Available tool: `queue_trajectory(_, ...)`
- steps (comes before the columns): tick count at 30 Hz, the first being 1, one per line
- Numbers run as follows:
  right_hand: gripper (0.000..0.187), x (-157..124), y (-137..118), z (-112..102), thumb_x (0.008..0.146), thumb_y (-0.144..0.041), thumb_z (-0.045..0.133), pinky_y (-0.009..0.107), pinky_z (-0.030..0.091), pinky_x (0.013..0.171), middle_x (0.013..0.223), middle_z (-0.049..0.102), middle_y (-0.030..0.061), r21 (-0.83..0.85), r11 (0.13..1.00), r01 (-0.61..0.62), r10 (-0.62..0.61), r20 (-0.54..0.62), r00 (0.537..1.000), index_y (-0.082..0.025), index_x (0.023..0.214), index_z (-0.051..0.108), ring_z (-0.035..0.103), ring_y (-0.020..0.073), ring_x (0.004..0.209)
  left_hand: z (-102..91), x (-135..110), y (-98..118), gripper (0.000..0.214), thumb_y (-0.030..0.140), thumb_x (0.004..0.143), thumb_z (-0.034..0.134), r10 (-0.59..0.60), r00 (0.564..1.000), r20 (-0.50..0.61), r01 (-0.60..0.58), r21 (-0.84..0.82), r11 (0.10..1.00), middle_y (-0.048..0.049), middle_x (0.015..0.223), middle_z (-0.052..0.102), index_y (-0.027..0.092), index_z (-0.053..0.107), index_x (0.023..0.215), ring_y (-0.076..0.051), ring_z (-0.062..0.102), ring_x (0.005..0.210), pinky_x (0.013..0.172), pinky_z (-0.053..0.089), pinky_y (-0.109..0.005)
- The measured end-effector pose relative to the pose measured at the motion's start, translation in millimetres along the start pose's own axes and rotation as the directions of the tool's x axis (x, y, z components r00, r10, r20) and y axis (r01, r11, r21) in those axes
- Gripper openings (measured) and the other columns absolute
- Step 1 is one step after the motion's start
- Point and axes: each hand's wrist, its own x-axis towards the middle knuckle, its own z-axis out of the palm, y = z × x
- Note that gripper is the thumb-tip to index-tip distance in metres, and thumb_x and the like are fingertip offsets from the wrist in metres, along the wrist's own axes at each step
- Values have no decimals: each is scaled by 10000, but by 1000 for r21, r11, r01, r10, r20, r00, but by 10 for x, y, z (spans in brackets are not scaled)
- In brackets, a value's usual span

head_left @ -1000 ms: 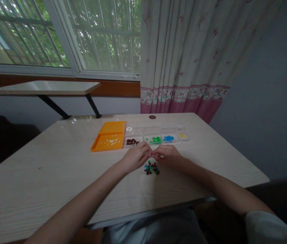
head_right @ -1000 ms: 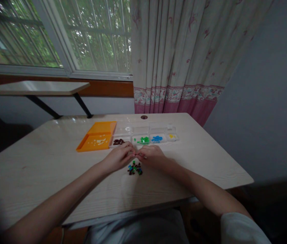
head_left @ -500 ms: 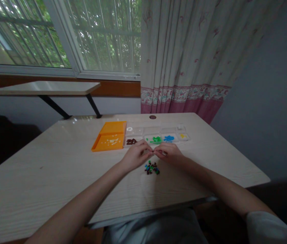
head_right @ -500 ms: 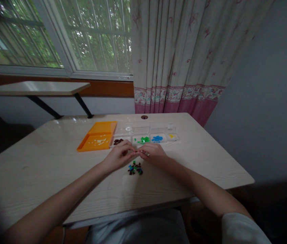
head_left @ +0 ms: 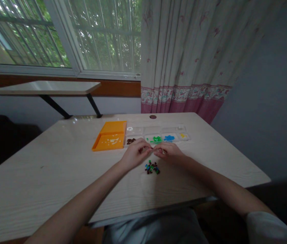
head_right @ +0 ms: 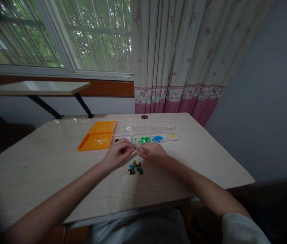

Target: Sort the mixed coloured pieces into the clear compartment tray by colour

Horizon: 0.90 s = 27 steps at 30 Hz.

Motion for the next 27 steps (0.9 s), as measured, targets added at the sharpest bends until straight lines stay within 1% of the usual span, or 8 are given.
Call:
queue_trajectory(2, 191, -11, 5, -49, 813, -281, 494, 194, 401, 623, 743, 640, 12, 40, 999, 27, -33, 144, 989, -186, 905, 632, 559, 104, 654, -43, 8, -9, 108, 239, 795, 546, -5, 997, -71, 6, 12, 1000, -33, 766, 569, 166, 624, 810, -101, 501, 657, 548, 387, -193)
queue_trajectory(4, 202, -22, 8, -94, 804, -220, 481, 188, 396, 615, 754, 647, 8, 74, 996, 53, -72, 281, 957, -193, 935, 633, 556, 97, 636, -95, 15, -19, 106, 237, 791, 554, -3, 988, -152, 7, 21, 1000, -34, 747, 573, 158, 623, 804, -101, 502, 650, 532, 385, -188)
queue_trajectory(5, 227, -28, 9, -111, 793, -198, 482, 187, 394, 609, 747, 648, 5, 75, 996, 50, -73, 336, 939, -198, 966, 628, 553, 95, 624, -120, 18, -23, 105, 234, 789, 557, 0, 981, -192, 5, 26, 1000, -33, 736, 572, 154, 623, 799, -100, 502, 643, 526, 386, -187)
queue_trajectory(7, 285, -36, 10, -127, 769, -183, 497, 188, 391, 599, 719, 644, -3, 52, 998, 31, -49, 401, 915, -213, 1029, 612, 548, 97, 605, -165, 25, -29, 101, 230, 785, 563, 13, 967, -256, -3, 38, 999, -31, 725, 572, 150, 625, 795, -96, 500, 627, 524, 390, -188)
queue_trajectory(9, 318, -44, 10, -123, 759, -194, 512, 190, 389, 600, 702, 641, -8, 36, 999, 21, -35, 430, 902, -227, 1063, 598, 548, 100, 602, -199, 31, -32, 98, 228, 782, 568, 24, 955, -297, -9, 53, 999, -28, 729, 576, 154, 630, 801, -92, 497, 618, 535, 396, -192)
queue_trajectory(14, 277, -57, 19, -89, 776, -219, 503, 194, 395, 632, 780, 663, 0, 75, 997, 37, -67, 459, 886, -238, 1029, 614, 567, 99, 641, -239, 37, -31, 93, 222, 780, 572, 31, 934, -356, -5, 73, 997, -22, 733, 584, 154, 632, 795, -82, 487, 591, 527, 394, -191)
queue_trajectory(21, 263, -34, -15, -119, 765, -186, 501, 192, 404, 662, 829, 674, 4, 81, 996, 26, -61, 478, 876, -229, 994, 625, 588, 103, 687, -240, 24, -51, 87, 217, 778, 572, 48, 934, -355, -20, 82, 996, -23, 733, 596, 157, 632, 798, -84, 496, 591, 531, 399, -192)
queue_trajectory(27, 242, -32, -10, -120, 762, -188, 498, 186, 402, 643, 805, 672, -4, 73, 997, 22, -55, 485, 873, -225, 964, 627, 583, 97, 660, -286, 35, -57, 102, 237, 790, 554, 57, 934, -352, -13, 126, 992, -22, 717, 596, 163, 624, 795, -86, 497, 578, 526, 397, -192)
